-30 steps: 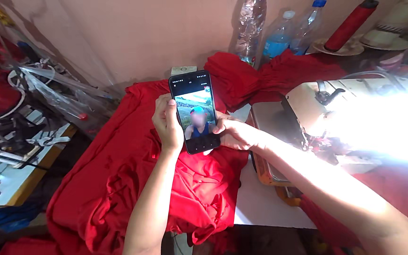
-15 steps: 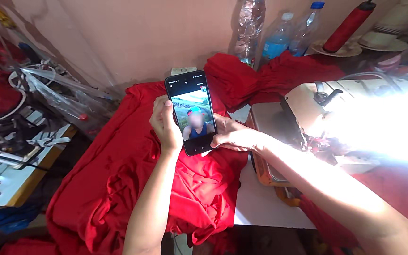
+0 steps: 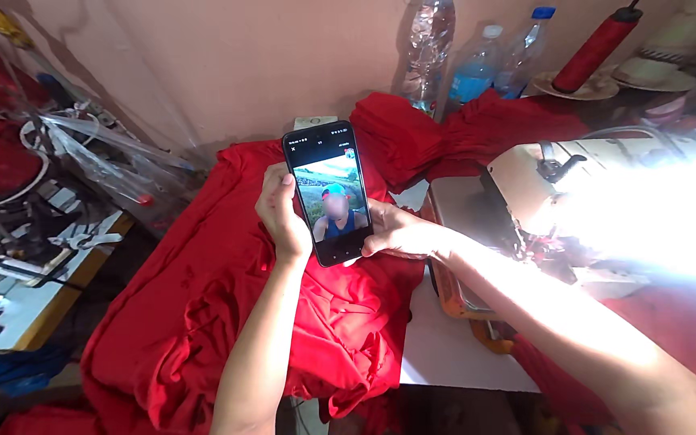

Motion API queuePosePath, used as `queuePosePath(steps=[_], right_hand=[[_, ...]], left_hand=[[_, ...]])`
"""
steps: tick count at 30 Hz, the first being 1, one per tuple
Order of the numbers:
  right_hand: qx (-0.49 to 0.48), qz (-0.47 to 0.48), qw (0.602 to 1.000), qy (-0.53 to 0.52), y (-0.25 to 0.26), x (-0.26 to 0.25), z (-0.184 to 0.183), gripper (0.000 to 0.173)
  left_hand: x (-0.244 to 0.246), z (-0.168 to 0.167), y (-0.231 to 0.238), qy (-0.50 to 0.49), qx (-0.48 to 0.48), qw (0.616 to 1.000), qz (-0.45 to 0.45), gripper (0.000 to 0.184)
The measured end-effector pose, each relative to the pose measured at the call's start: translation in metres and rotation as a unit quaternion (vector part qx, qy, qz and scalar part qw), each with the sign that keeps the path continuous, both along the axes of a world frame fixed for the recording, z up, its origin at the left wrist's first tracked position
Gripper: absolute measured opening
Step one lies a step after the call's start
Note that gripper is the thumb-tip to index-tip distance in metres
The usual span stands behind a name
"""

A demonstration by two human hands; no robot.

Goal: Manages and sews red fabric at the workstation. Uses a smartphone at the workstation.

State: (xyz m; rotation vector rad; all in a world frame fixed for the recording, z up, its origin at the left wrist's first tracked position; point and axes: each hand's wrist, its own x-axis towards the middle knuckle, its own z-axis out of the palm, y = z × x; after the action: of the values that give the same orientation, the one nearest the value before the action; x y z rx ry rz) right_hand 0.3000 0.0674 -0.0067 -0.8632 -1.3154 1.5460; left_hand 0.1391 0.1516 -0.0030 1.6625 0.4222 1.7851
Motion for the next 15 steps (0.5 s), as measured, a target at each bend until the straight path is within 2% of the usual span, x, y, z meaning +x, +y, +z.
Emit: queuePosePath(steps=[5, 11, 15], right_hand=[[0.020, 0.005, 1.000, 0.018, 0.003, 0.001, -0.004, 0.061], [0.018, -0.007, 1.000, 0.001, 0.002, 0.000, -0.003, 0.062], [0.009, -0.012, 1.000, -0.008, 0.001, 0.000, -0.001, 0.061]], left_hand=[[-0.006, -0.010, 0.010, 0.012, 0.025, 0.998, -0.056, 0.035], [-0.005, -0.011, 0.013, 0.002, 0.031, 0.998, -0.054, 0.034], [-0.002, -0.003, 0.004, 0.005, 0.024, 1.000, -0.007, 0.033]])
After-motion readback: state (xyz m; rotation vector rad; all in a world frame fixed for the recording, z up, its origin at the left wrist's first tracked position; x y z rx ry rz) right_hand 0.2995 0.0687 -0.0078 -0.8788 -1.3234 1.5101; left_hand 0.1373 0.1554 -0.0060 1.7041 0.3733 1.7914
